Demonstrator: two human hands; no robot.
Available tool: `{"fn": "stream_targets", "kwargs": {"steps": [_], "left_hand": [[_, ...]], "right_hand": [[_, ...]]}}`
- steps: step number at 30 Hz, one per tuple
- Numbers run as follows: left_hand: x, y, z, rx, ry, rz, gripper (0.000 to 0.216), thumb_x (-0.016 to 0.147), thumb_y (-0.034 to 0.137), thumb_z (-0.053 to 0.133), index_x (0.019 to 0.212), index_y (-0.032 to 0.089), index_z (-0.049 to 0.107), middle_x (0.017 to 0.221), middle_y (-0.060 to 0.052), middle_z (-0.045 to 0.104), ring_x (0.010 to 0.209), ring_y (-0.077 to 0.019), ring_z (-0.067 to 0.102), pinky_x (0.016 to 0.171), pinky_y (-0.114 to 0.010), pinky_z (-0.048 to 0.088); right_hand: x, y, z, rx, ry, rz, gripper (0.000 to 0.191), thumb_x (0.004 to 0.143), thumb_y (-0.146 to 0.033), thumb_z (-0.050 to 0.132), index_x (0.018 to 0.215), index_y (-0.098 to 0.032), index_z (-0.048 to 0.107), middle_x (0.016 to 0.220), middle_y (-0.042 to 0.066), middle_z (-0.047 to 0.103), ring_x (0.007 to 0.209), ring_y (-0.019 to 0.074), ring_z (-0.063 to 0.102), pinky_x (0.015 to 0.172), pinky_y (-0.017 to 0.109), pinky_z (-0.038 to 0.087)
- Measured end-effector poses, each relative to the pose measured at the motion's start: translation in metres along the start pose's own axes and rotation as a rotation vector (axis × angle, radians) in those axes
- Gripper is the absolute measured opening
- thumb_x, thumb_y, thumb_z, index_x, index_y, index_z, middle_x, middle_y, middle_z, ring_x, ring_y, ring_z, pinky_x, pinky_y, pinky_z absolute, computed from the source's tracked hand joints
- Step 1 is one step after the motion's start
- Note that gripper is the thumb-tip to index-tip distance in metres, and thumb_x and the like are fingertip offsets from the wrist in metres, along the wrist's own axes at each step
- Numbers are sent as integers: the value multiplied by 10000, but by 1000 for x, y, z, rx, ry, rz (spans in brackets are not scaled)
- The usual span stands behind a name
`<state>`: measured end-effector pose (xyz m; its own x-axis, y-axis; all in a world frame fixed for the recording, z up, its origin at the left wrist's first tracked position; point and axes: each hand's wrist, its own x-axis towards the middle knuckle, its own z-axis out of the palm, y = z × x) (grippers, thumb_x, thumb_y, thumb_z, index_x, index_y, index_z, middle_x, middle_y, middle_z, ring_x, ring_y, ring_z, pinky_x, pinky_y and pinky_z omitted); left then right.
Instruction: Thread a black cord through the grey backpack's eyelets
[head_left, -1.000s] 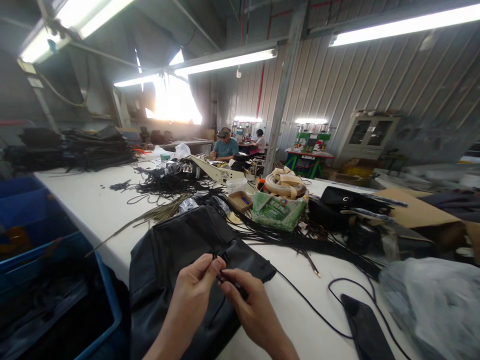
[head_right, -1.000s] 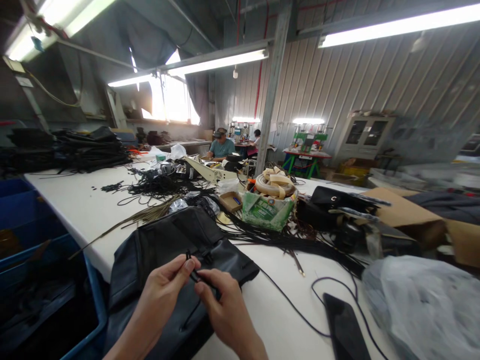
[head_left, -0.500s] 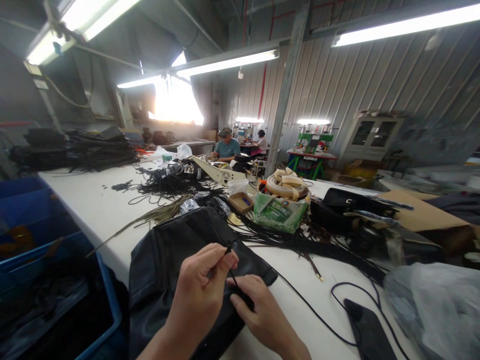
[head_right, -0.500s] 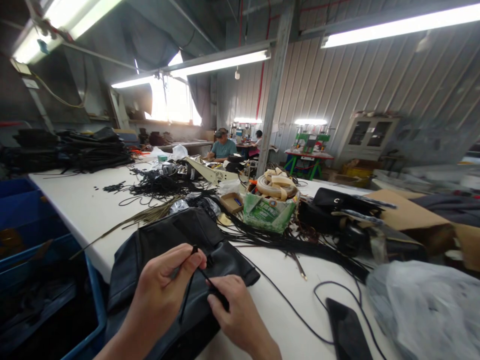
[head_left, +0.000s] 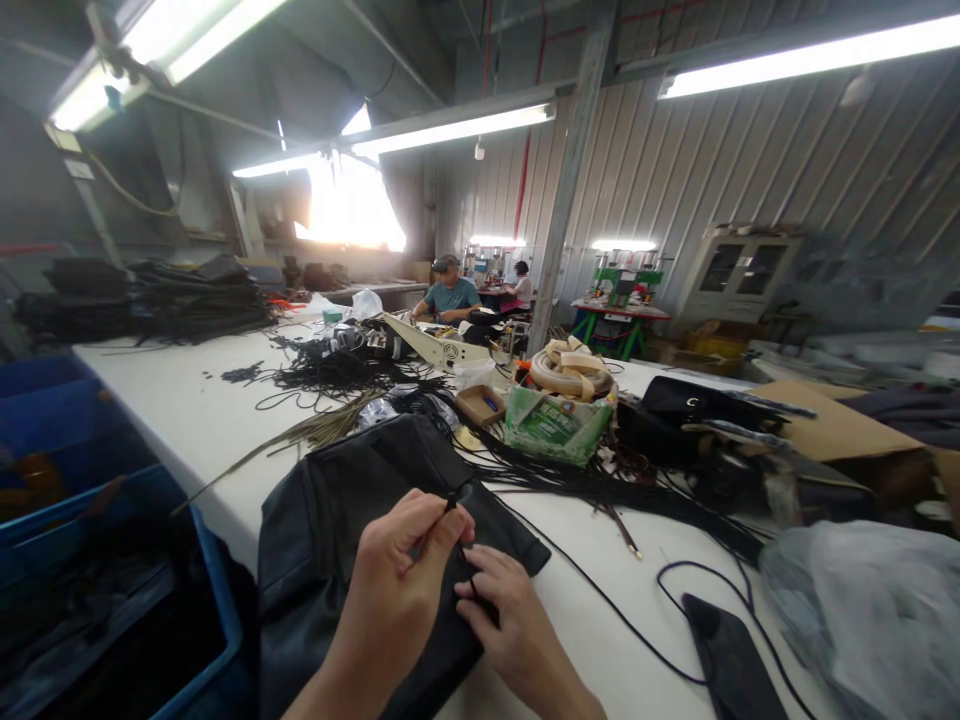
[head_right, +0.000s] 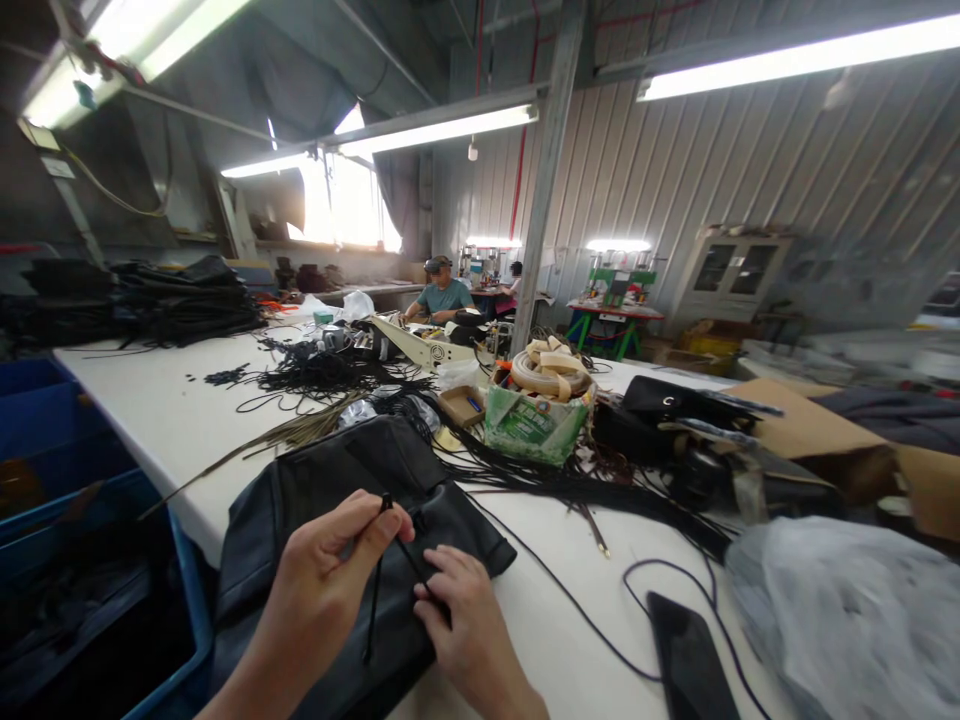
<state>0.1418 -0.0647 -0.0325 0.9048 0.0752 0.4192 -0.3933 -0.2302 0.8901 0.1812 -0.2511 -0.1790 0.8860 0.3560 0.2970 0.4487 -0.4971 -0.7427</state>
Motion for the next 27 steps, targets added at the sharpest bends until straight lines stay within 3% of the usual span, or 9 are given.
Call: {"fn": "stream_targets", "kwargs": {"steps": [3,7,11,16,18,21,24,27], "left_hand": [[-2,-6,5,-54,-6,-64,391,1058,489,644,806,218,772,840,-41,746,854,-218,688,798,-278,502],[-2,-28,9,-146,6,-213,427,1018,552,679,796,206,793,831,-50,765,870,-239,673,788,-288,492],[-3,-46,12,-239,15,-296,446,983,593,706,806,200,822,815,-51,760,847,-234,649,788,-293,496],[-7,-52,13,-322,48,-349,410,912,608,794,874,206,870,934,-78,828,996,-300,713,914,-340,537],[-8,-50,12,-353,59,-363,422,888,627,817,883,208,878,923,-70,827,931,-288,715,827,-331,555],[-9,-48,10,-381,52,-385,461,868,664,823,874,205,871,792,-41,772,686,-212,633,596,-297,506],[-15,-50,8,-420,21,-412,487,865,688,817,910,207,876,672,-14,705,572,-171,562,520,-272,485],[-26,-60,2,-415,25,-436,486,809,689,870,961,228,902,754,-32,785,575,-182,623,509,-270,536]], "right_hand": [[-2,1,-1,8,-6,-24,175,937,-163,778,1051,-248,879,1503,121,726,1473,381,601,1276,609,436],[0,-21,-16,227,57,23,454,995,-390,809,1434,-282,766,1520,133,714,1443,374,637,1271,585,465],[6,-57,-22,386,72,16,460,1080,-518,693,1473,-284,747,1417,123,780,1342,352,720,1201,521,547],[12,-77,1,363,162,0,436,1090,-540,647,1346,-232,818,1272,145,828,1200,346,775,1071,428,606],[12,-77,10,397,206,33,432,1094,-560,628,1256,-218,837,1121,125,845,1041,302,795,929,351,620],[12,-76,16,421,216,34,453,1100,-585,602,1013,-203,829,832,66,776,769,223,721,694,280,541],[9,-78,18,437,195,23,524,1106,-603,571,847,-196,775,722,42,709,679,193,659,641,274,483],[3,-81,21,491,188,74,542,1071,-630,611,800,-192,780,683,44,717,627,190,657,617,273,484]]}}
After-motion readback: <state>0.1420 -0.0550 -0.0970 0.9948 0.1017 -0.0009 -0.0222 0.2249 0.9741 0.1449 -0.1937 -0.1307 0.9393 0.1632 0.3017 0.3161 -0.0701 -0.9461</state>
